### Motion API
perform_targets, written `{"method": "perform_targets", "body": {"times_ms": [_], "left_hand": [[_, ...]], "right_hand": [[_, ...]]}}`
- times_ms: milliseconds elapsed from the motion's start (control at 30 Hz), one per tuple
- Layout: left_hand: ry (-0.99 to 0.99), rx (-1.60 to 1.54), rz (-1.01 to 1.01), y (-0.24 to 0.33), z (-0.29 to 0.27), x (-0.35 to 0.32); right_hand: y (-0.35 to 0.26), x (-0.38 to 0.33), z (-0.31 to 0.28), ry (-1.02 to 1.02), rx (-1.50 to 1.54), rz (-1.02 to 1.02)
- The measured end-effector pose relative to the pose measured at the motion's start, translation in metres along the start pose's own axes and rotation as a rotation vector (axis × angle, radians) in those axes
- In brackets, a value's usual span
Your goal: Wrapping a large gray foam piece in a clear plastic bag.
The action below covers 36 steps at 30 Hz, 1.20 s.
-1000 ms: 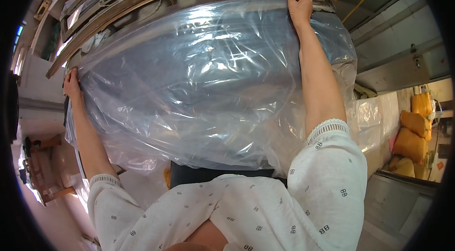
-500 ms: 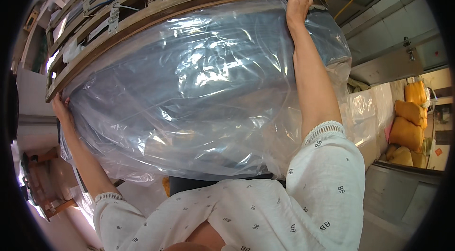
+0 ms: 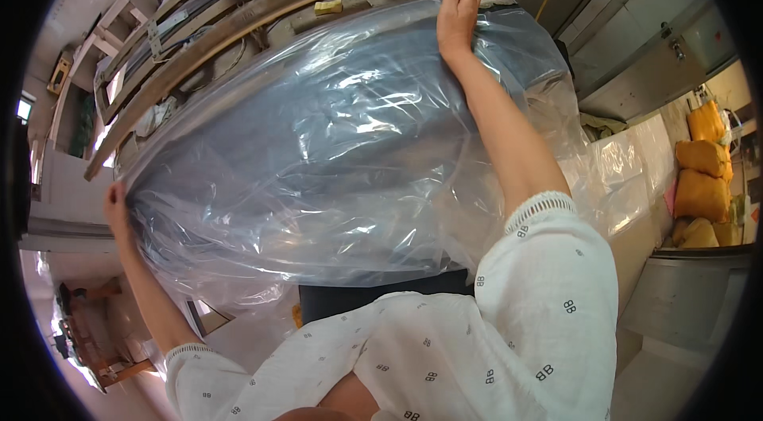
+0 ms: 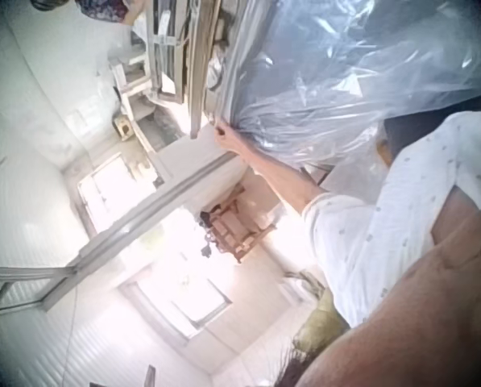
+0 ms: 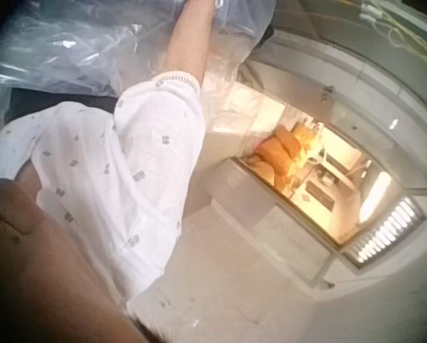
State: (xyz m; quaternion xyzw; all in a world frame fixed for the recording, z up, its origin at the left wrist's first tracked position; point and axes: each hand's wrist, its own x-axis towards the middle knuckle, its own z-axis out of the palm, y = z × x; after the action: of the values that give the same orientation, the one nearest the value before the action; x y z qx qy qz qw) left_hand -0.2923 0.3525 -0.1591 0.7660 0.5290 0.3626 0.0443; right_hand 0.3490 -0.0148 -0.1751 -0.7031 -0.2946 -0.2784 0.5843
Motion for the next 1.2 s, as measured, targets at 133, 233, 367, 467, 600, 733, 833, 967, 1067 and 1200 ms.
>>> {"method": "perform_targets", "body": {"times_ms": [133, 233, 367, 467, 600, 733, 833, 967, 1067, 1200], "left_hand": [[0.060, -0.518, -0.265, 0.007, -0.135, -0.031], [0.339, -0.513, -0.427, 0.020, -0.217, -0.094], [0.452, -0.709, -0.477, 0.020, -0.290, -0.169], [0.447, -0.621, -0.601, -0.023, -0.349, -0.216], [0.321, -0.540, -0.747, -0.054, -0.371, -0.248], [-0.089, 0.763, -0.327, -0.017, -0.327, -0.237], [-0.201, 0.939, 0.051, 0.057, -0.252, -0.204], [-0.303, 0.046, 0.284, 0.216, -0.132, -0.166], [-0.487, -0.356, 0.536, 0.339, -0.066, -0.174], [-0.615, -0.484, 0.832, 0.451, -0.019, -0.194]], "right_hand": [[-0.036, -0.048, -0.025, -0.118, 0.654, 0.771], [-0.076, -0.057, -0.051, -0.709, 0.677, 0.860], [-0.125, -0.071, -0.072, -1.048, 0.501, 0.698], [-0.146, -0.085, -0.082, -1.013, 0.551, 0.534], [-0.165, -0.099, -0.111, -0.976, 0.667, 0.550], [-0.161, -0.108, -0.141, -1.118, 0.947, 1.119], [-0.172, -0.111, -0.154, -1.046, 0.696, 0.681], [-0.175, -0.109, -0.162, -0.999, 0.621, 0.434], [-0.172, -0.107, -0.171, -0.930, 0.548, 0.364], [-0.174, -0.101, -0.181, -0.940, 0.469, 0.362]]}}
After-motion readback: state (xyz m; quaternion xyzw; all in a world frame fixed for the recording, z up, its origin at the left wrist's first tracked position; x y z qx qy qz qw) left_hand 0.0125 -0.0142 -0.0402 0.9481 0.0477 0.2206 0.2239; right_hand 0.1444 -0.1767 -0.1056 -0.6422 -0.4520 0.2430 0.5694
